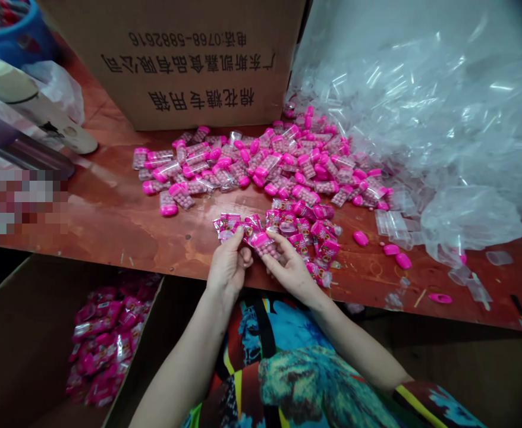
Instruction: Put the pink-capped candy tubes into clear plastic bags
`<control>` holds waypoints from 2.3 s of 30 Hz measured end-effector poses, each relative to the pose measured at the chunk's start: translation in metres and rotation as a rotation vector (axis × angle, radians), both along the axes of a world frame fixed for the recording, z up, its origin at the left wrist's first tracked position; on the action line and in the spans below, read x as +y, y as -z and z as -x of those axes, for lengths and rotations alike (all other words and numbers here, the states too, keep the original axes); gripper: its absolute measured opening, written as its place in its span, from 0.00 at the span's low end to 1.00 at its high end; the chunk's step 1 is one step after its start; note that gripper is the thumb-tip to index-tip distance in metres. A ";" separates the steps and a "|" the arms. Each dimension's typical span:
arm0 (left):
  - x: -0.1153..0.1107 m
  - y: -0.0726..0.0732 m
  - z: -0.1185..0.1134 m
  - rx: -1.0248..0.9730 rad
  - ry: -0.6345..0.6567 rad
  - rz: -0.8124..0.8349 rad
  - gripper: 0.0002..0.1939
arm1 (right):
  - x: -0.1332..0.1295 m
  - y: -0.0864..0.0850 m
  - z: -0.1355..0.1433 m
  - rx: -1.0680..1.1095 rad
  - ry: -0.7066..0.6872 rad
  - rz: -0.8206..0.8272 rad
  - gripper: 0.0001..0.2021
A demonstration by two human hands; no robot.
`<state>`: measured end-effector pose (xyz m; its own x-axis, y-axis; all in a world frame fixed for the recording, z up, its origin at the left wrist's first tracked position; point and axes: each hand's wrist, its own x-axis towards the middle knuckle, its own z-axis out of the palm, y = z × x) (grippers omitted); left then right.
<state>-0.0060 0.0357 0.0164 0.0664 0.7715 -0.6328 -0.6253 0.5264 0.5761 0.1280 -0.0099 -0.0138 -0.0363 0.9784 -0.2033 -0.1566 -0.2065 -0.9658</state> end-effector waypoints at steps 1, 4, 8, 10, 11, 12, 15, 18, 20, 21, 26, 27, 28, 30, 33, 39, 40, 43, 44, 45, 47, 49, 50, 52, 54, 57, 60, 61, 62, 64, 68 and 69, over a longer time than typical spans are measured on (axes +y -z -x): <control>-0.001 0.000 0.000 0.005 0.021 -0.010 0.17 | 0.000 -0.002 0.000 0.021 -0.011 0.019 0.24; -0.004 0.003 0.000 0.008 0.127 -0.044 0.19 | 0.002 -0.004 -0.001 0.050 -0.038 0.035 0.25; -0.009 0.007 -0.003 0.003 0.249 -0.092 0.22 | 0.002 -0.001 -0.002 0.010 -0.077 -0.031 0.23; -0.010 0.007 -0.004 -0.017 0.233 -0.097 0.21 | 0.001 -0.001 -0.002 -0.019 -0.041 -0.072 0.23; -0.010 0.006 -0.004 -0.030 0.217 -0.095 0.20 | 0.000 -0.001 -0.002 -0.020 -0.029 -0.074 0.24; -0.010 0.006 -0.004 -0.042 0.207 -0.095 0.20 | -0.001 -0.002 -0.002 -0.004 -0.034 -0.056 0.24; -0.011 0.006 -0.003 -0.032 0.253 -0.126 0.23 | -0.003 -0.005 -0.005 0.122 -0.142 0.058 0.22; -0.013 0.010 -0.001 0.024 0.333 -0.178 0.26 | -0.003 -0.006 -0.006 0.220 -0.207 0.097 0.23; -0.014 0.012 0.000 0.024 0.340 -0.199 0.24 | -0.002 -0.005 -0.004 0.161 -0.172 0.041 0.25; -0.015 0.012 0.000 0.014 0.337 -0.198 0.23 | -0.002 -0.005 -0.003 0.114 -0.146 0.005 0.26; -0.015 0.005 0.001 -0.041 0.343 -0.116 0.20 | 0.003 -0.013 -0.008 0.238 -0.239 0.135 0.30; -0.015 0.003 0.002 -0.061 0.323 -0.109 0.19 | 0.004 -0.014 -0.010 0.281 -0.270 0.167 0.31; -0.014 0.001 0.002 -0.083 0.289 -0.111 0.17 | 0.005 -0.015 -0.012 0.303 -0.291 0.179 0.32; -0.012 0.001 0.001 -0.122 0.220 -0.136 0.16 | 0.006 -0.015 -0.014 0.304 -0.292 0.158 0.33; -0.011 0.007 -0.004 -0.138 0.237 -0.143 0.16 | 0.005 -0.009 -0.009 0.227 -0.221 0.073 0.32; -0.019 0.016 -0.009 -0.083 0.327 -0.097 0.18 | 0.004 -0.005 -0.004 0.199 -0.159 0.059 0.33; -0.020 0.016 -0.007 -0.077 0.365 -0.110 0.18 | 0.004 -0.006 -0.006 0.255 -0.186 0.104 0.34; -0.022 0.017 -0.001 -0.063 0.475 -0.170 0.19 | 0.005 -0.007 -0.013 0.341 -0.259 0.162 0.35; -0.022 0.018 0.000 -0.058 0.503 -0.190 0.20 | 0.005 -0.006 -0.014 0.344 -0.261 0.160 0.34; -0.022 0.019 0.002 -0.052 0.527 -0.208 0.21 | 0.005 -0.004 -0.014 0.340 -0.259 0.160 0.34; -0.023 0.021 0.002 -0.042 0.567 -0.233 0.23 | 0.005 -0.002 -0.013 0.308 -0.256 0.166 0.32; -0.024 0.022 0.003 -0.026 0.620 -0.243 0.25 | 0.003 -0.003 -0.013 0.212 -0.250 0.163 0.30; -0.025 0.021 0.003 -0.003 0.651 -0.245 0.26 | 0.003 -0.005 -0.014 0.133 -0.241 0.142 0.28; -0.025 0.019 0.007 0.146 0.671 -0.272 0.28 | 0.002 -0.012 -0.019 -0.083 -0.203 0.051 0.25; -0.023 0.018 0.014 0.483 0.557 -0.393 0.26 | 0.003 -0.021 -0.028 -0.383 -0.147 -0.051 0.25; -0.014 0.021 0.029 1.145 0.318 -0.668 0.16 | 0.006 -0.033 -0.039 -0.822 -0.062 -0.111 0.30; -0.005 0.033 0.039 1.613 0.483 -0.732 0.24 | 0.007 -0.038 -0.037 -0.903 -0.091 -0.161 0.28; -0.004 0.039 0.040 1.702 0.572 -0.715 0.26 | 0.006 -0.038 -0.032 -0.883 -0.128 -0.186 0.26; -0.003 0.045 0.041 1.761 0.634 -0.708 0.27 | 0.005 -0.036 -0.027 -0.867 -0.165 -0.214 0.24; -0.005 0.055 0.041 1.816 0.647 -0.718 0.26 | 0.002 -0.030 -0.016 -0.842 -0.227 -0.261 0.22; -0.012 0.062 0.041 1.770 0.422 -0.824 0.20 | 0.003 -0.013 0.004 -0.673 -0.229 -0.272 0.18; -0.014 0.060 0.041 1.748 0.338 -0.865 0.18 | 0.006 -0.009 0.009 -0.600 -0.206 -0.249 0.18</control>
<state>-0.0469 0.0218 -0.0439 0.0812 0.9468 0.3113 0.8546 -0.2269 0.4670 0.1193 -0.0041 -0.0050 -0.1778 0.9839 -0.0164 0.4393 0.0645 -0.8960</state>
